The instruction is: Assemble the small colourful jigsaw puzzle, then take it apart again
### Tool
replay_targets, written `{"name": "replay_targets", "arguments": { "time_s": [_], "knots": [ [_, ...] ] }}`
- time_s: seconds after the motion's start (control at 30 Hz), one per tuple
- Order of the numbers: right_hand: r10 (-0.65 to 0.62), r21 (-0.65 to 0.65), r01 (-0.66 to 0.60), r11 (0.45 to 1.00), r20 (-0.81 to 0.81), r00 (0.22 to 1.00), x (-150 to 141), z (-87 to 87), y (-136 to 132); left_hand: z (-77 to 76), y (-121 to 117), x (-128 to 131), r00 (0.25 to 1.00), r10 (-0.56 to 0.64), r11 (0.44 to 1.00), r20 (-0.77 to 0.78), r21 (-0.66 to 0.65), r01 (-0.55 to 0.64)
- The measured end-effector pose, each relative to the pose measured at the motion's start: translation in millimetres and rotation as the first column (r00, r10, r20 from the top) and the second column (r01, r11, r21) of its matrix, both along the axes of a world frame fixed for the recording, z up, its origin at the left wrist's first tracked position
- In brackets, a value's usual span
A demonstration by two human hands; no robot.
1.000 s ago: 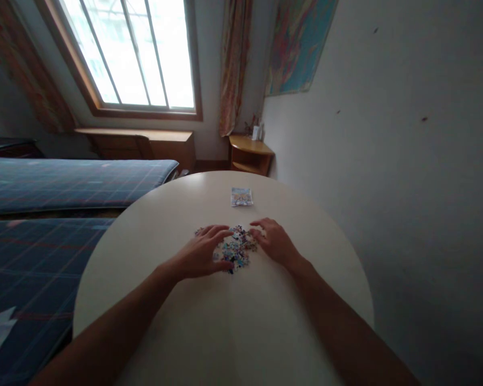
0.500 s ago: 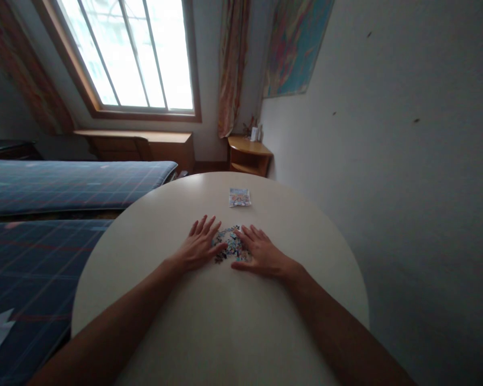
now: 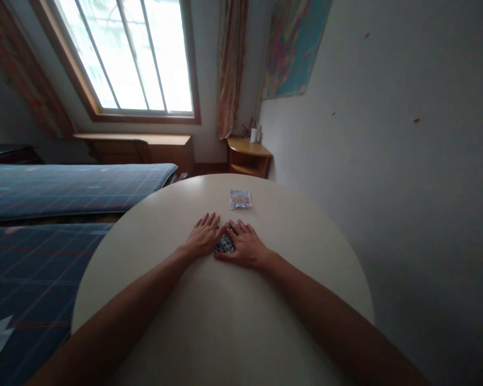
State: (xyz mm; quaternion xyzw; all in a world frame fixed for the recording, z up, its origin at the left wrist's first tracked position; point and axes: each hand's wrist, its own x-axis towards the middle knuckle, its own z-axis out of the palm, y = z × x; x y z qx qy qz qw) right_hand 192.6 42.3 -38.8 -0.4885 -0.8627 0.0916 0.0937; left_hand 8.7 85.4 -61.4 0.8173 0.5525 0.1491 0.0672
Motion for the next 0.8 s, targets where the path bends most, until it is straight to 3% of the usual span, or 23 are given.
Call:
{"name": "replay_targets", "arguments": {
  "time_s": [0.2,0.33,0.57,0.67,0.8],
  "knots": [
    [0.029,0.047,-0.028,0.999,-0.021,0.999,-4.0,-0.4,37.6,0.0,41.6,9.3,0.994,-0.001,1.000,0.113,-0.003,0.001],
    [0.066,0.061,-0.064,0.996,-0.030,0.997,-1.4,0.6,49.6,3.1,50.4,7.4,0.976,0.009,0.999,0.219,0.033,-0.016],
    [0.134,0.041,-0.133,0.990,-0.026,0.991,26.4,0.7,34.9,4.2,10.6,-14.1,0.952,-0.156,0.983,0.264,0.137,0.123],
    [0.090,0.058,-0.088,0.994,-0.043,0.995,39.4,1.2,27.9,9.2,-7.4,-20.0,0.935,-0.295,0.941,0.198,0.231,0.248],
    [0.086,0.065,-0.081,0.995,-0.086,0.993,48.5,1.5,22.6,18.3,-20.7,-18.0,0.920,-0.383,0.904,0.085,0.238,0.355]
  ]
}}
